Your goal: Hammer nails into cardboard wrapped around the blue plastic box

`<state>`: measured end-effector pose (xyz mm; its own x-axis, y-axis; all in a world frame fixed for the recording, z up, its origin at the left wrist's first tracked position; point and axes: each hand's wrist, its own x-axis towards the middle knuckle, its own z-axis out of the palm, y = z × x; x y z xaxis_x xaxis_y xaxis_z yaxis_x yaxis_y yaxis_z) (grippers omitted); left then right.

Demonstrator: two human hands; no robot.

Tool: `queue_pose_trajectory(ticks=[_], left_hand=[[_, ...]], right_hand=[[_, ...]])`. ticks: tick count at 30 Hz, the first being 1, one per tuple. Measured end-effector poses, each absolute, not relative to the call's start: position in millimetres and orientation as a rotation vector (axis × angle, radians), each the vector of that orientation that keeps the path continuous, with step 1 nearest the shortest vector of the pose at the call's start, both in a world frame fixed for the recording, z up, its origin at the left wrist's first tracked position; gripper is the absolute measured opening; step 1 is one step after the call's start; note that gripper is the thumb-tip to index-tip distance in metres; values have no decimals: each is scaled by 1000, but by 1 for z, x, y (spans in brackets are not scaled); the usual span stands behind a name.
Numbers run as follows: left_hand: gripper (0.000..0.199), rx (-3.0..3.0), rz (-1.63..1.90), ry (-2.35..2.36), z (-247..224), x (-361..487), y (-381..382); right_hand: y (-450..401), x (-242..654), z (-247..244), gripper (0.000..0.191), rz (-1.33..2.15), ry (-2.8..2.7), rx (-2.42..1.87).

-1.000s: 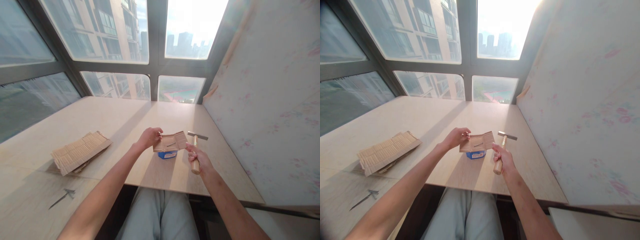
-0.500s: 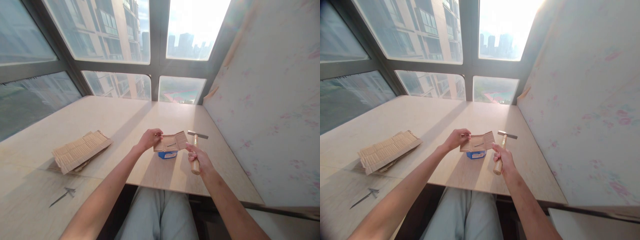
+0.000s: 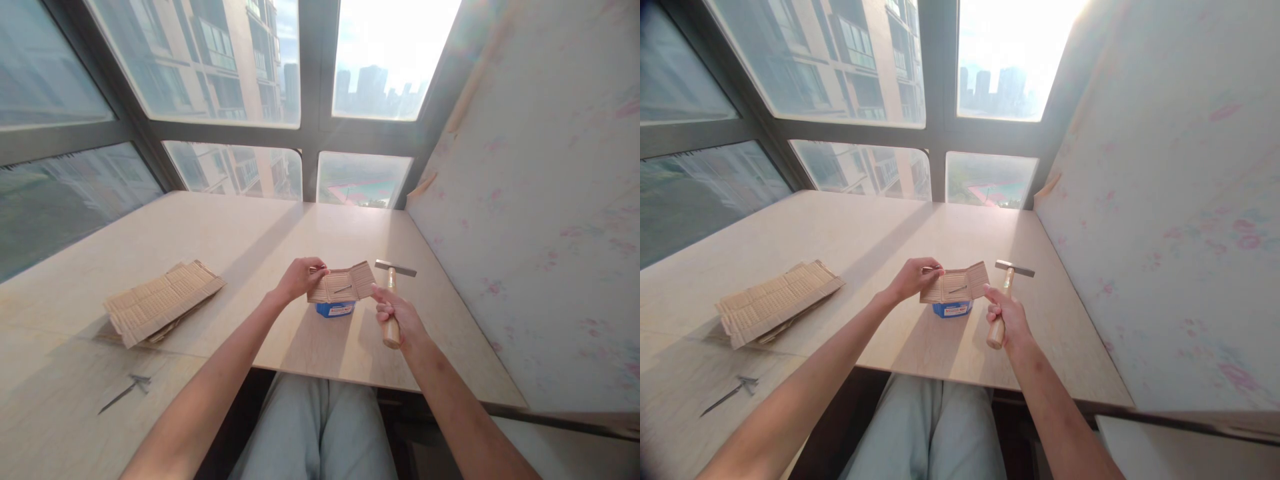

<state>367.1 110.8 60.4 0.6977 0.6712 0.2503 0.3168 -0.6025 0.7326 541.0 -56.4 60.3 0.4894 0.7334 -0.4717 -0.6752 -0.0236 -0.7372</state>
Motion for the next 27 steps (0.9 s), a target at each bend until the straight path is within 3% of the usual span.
queue_pose_trajectory(ticks=[10,19,27], left_hand=[[14,2307,710,748,58,368,115],[14,2343,682,714,55,367,115],[14,2315,702,747,50,367,114]], right_hand=[[-57,539,64,37,1045,-92,-1149],[-73,546,74,45,491,-570,-1512],[-89,536,133,34,972,-1189,-1671]])
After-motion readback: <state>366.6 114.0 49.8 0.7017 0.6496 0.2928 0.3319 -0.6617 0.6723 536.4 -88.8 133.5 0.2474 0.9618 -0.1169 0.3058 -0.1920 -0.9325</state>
